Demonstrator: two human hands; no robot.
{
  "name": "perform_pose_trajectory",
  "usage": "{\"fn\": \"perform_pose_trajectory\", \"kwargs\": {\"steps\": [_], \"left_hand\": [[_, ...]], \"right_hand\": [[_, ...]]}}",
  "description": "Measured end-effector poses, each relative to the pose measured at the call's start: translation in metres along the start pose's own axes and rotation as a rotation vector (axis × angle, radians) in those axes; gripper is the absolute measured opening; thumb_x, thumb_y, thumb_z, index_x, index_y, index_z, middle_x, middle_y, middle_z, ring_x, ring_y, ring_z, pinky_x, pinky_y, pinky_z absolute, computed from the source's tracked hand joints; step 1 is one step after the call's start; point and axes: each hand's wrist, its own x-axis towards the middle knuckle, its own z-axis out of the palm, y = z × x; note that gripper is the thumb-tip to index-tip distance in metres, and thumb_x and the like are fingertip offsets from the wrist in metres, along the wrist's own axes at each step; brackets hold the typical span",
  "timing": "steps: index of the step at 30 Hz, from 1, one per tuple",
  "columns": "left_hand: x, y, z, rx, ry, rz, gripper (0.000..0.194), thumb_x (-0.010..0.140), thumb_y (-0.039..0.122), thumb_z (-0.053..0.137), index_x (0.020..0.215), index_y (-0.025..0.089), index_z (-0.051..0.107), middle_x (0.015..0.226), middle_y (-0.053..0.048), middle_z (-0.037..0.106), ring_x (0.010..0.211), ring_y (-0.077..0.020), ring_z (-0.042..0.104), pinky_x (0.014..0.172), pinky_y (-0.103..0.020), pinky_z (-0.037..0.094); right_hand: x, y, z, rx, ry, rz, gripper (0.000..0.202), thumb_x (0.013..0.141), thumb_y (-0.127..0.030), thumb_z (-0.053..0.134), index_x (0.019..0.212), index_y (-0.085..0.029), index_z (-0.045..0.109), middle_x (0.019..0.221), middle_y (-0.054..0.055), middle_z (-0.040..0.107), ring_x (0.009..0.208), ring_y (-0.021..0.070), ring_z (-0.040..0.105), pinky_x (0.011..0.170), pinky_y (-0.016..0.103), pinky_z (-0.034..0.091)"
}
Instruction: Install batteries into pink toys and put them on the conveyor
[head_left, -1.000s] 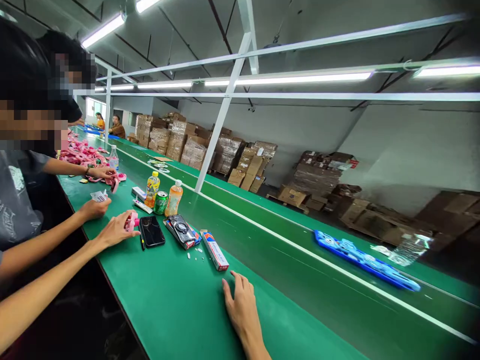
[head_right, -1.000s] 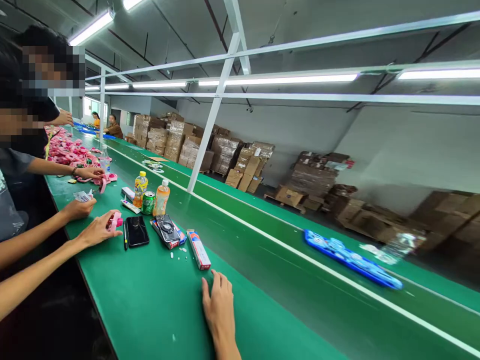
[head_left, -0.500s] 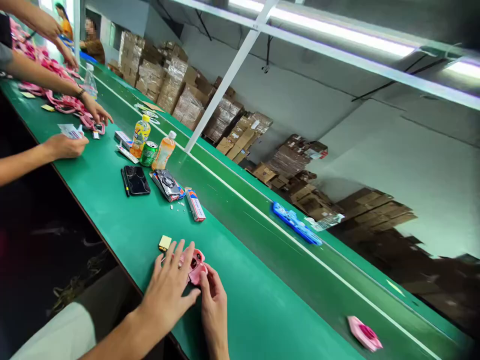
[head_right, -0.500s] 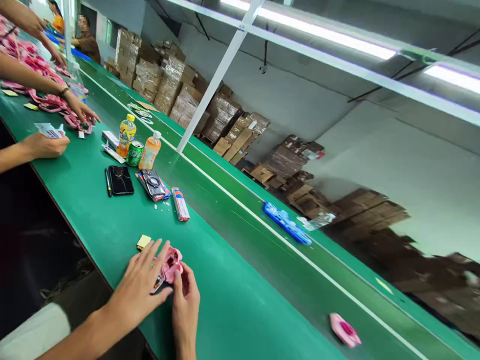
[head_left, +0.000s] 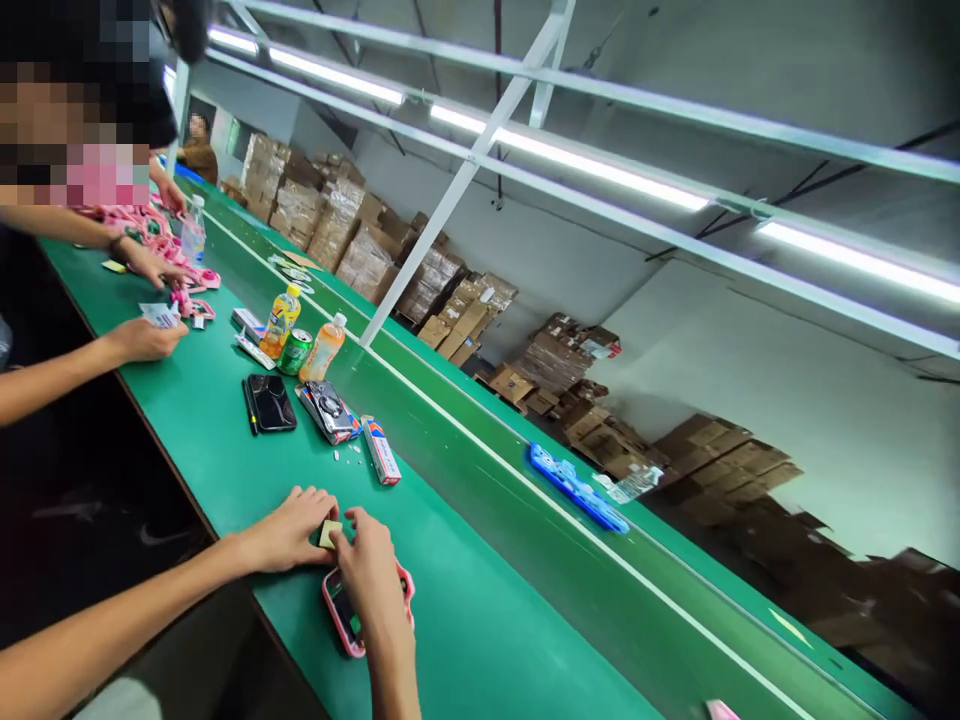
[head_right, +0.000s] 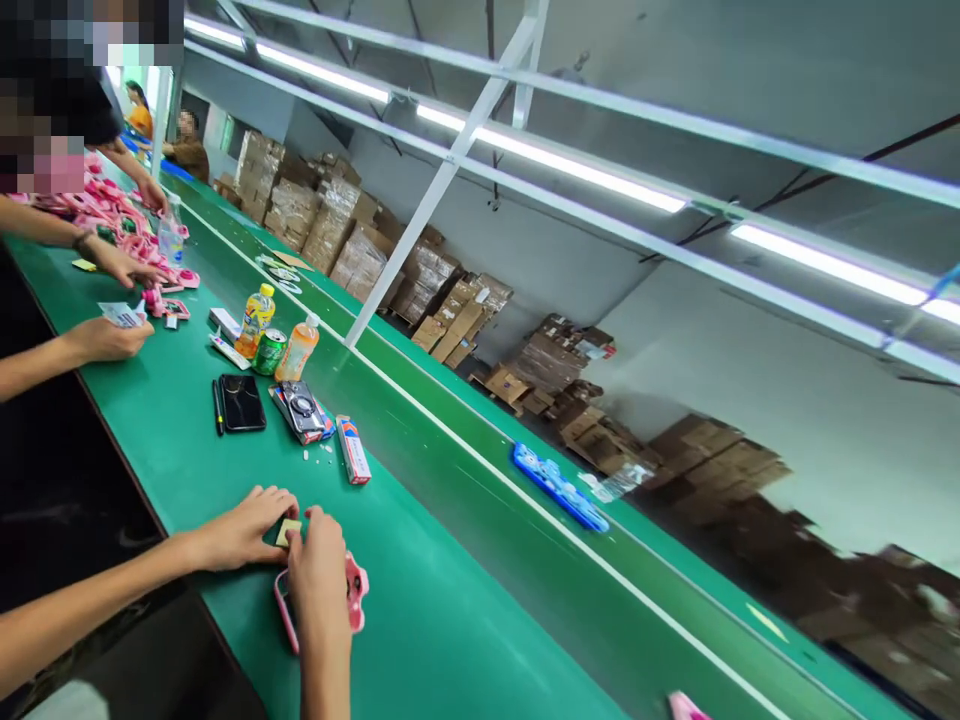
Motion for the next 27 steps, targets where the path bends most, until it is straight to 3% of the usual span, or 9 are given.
{"fn": "perform_pose_trajectory", "kwargs": {"steps": [3,6,9,12,16,20,27], "left_hand": [[-0.005,0.001,0.012,-0.196,0.083,-0.052,0.027,0.086,0.029,0.054,0.111,0.022,0.046,0.093,-0.003,0.069,0.084,-0.0205,0.063,0.074,-0.029,0.044],[-0.006,-0.001,0.025,-0.366,0.154,-0.112,0.032,0.087,0.029,0.049,0.116,0.019,0.043,0.086,-0.001,0.069,0.072,-0.0168,0.062,0.065,-0.025,0.044],[-0.007,0.002,0.033,-0.451,0.199,-0.136,0.028,0.086,0.033,0.051,0.110,0.018,0.048,0.086,-0.002,0.069,0.069,-0.0152,0.059,0.064,-0.025,0.043],[-0.012,0.006,0.031,-0.485,0.212,-0.118,0.026,0.089,0.037,0.051,0.108,0.019,0.052,0.083,0.000,0.067,0.069,-0.0153,0.058,0.065,-0.026,0.042],[-0.019,0.005,0.024,-0.523,0.175,-0.094,0.026,0.089,0.038,0.053,0.109,0.020,0.055,0.079,0.001,0.064,0.071,-0.0164,0.059,0.067,-0.026,0.043],[-0.020,0.003,0.022,-0.509,0.142,-0.079,0.024,0.089,0.036,0.053,0.108,0.021,0.056,0.078,0.002,0.064,0.071,-0.0165,0.058,0.066,-0.026,0.043],[-0.016,0.002,0.023,-0.554,0.217,-0.161,0.026,0.087,0.042,0.053,0.099,0.020,0.060,0.073,0.000,0.066,0.067,-0.0174,0.063,0.064,-0.028,0.047]], "right_hand": [[0.010,0.007,0.009,0.050,-0.076,-0.021,0.021,0.076,-0.025,0.054,0.091,-0.021,0.069,0.071,0.003,0.072,0.064,0.0213,0.067,0.060,0.030,0.051],[0.005,0.012,0.004,0.066,-0.082,-0.025,0.034,0.083,-0.032,0.052,0.112,-0.019,0.065,0.073,0.001,0.073,0.066,0.0198,0.068,0.059,0.028,0.051],[-0.001,0.008,-0.004,0.028,-0.119,-0.031,0.028,0.088,-0.037,0.051,0.103,-0.020,0.067,0.077,0.003,0.074,0.064,0.0189,0.067,0.057,0.027,0.049],[-0.001,0.001,-0.007,-0.021,-0.120,-0.042,0.020,0.088,-0.034,0.053,0.089,-0.022,0.068,0.084,0.003,0.074,0.065,0.0182,0.066,0.062,0.028,0.048],[0.003,-0.003,-0.009,-0.112,-0.110,-0.075,0.012,0.086,-0.024,0.055,0.082,-0.022,0.067,0.080,0.002,0.071,0.073,0.0195,0.064,0.071,0.030,0.048],[0.006,0.001,-0.007,-0.193,-0.139,-0.160,0.012,0.085,-0.016,0.053,0.080,-0.022,0.062,0.086,0.003,0.065,0.081,0.0190,0.061,0.076,0.030,0.049],[-0.014,0.001,0.003,-0.285,-0.153,-0.292,0.025,0.091,-0.008,0.036,0.090,-0.023,0.055,0.097,0.008,0.061,0.090,0.0222,0.058,0.082,0.037,0.054]]}}
